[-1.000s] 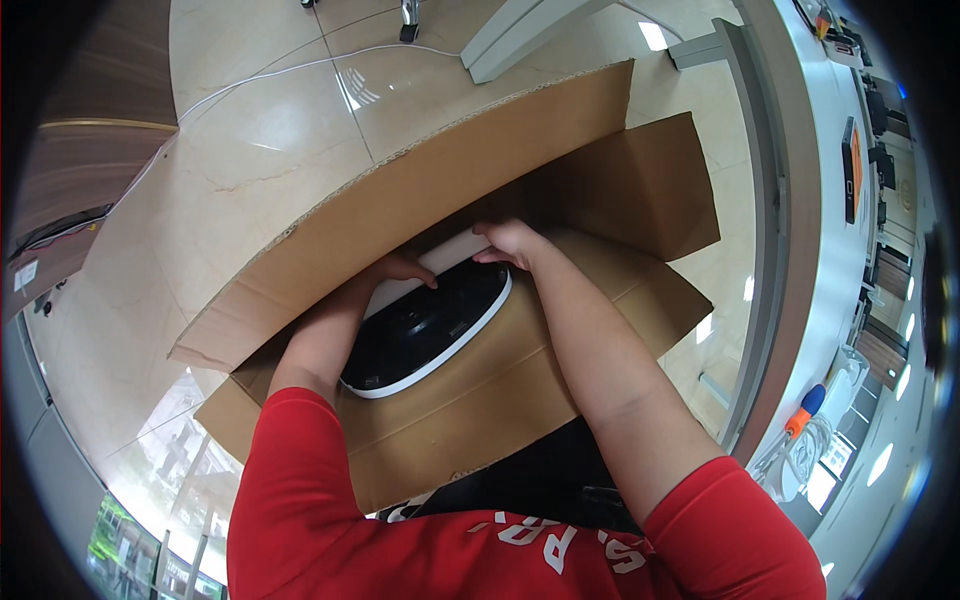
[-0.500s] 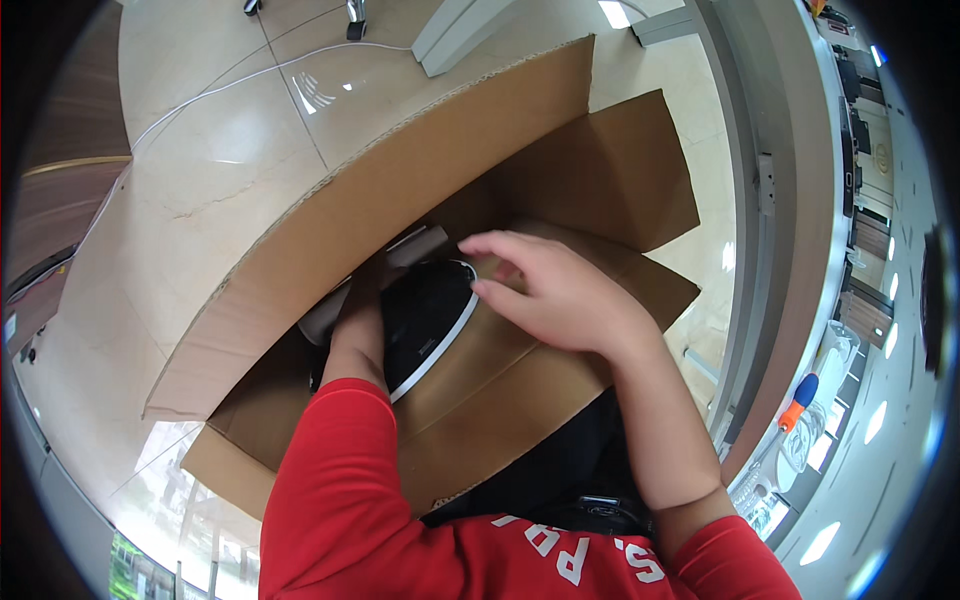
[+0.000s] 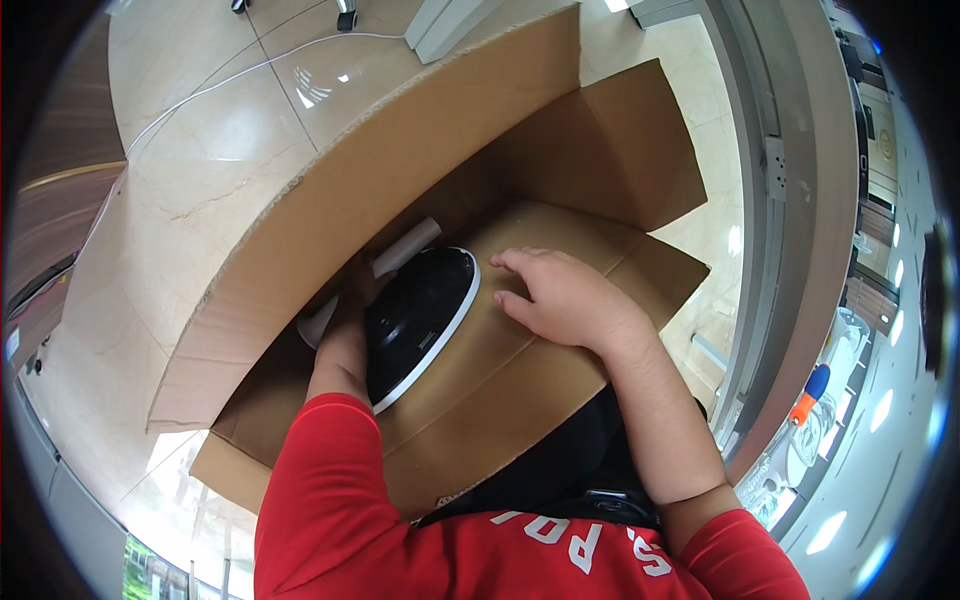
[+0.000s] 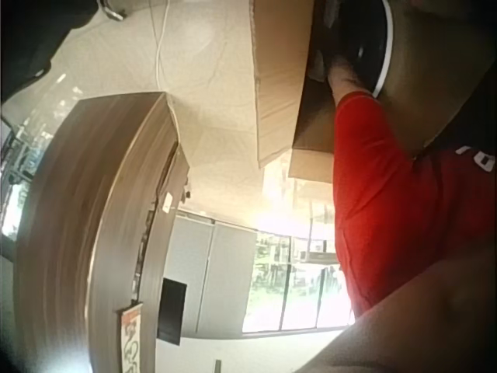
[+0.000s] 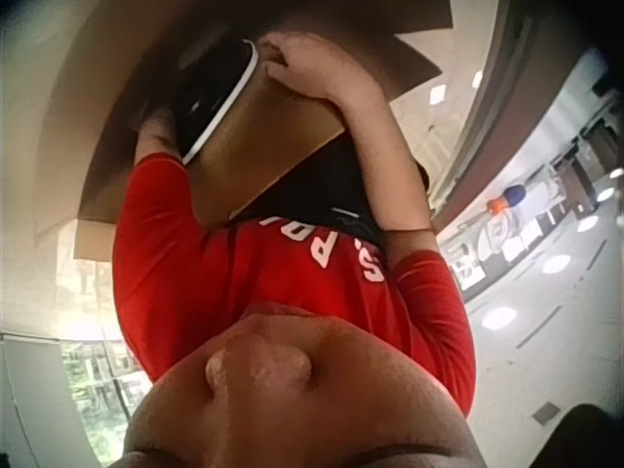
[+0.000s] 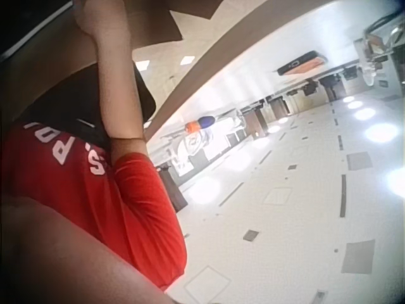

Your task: The person fits fan components together by hand, packs the fan pole, motor assembly, and grilles into a cardboard box, and closes the box.

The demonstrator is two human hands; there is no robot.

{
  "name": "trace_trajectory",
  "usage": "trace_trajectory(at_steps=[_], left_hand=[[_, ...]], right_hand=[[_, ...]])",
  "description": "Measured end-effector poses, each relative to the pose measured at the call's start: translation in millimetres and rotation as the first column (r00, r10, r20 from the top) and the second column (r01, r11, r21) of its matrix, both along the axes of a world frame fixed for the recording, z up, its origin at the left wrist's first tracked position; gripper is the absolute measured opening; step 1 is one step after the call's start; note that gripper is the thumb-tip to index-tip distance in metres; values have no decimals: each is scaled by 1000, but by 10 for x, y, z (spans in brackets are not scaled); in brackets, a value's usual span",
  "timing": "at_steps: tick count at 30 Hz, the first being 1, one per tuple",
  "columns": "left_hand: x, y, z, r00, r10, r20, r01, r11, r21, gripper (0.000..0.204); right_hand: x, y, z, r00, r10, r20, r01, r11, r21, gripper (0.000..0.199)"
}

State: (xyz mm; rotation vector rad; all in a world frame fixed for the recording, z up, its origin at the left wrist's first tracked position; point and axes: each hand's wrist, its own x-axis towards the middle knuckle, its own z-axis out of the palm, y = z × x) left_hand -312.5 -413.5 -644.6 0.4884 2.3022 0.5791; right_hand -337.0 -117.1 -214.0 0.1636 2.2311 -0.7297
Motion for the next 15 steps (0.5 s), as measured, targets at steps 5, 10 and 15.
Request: trace_trajectory(at_steps=[5,10,15], left_hand=[[-184,-217,-26,988,32,153,-34,999,12,80],[-155,-538,40,979,21,201,-3,996,-87,86],[-187,-764,77,947,-74,312,119,985,-127,82]], right_hand=[[1,4,-30,998,23,-58,-22,1000,9,46],[32,37,-36,1000,12,-17,-11,1000,21,44],[5,-5,-77,998,15,-57,-15,1000,2,42]])
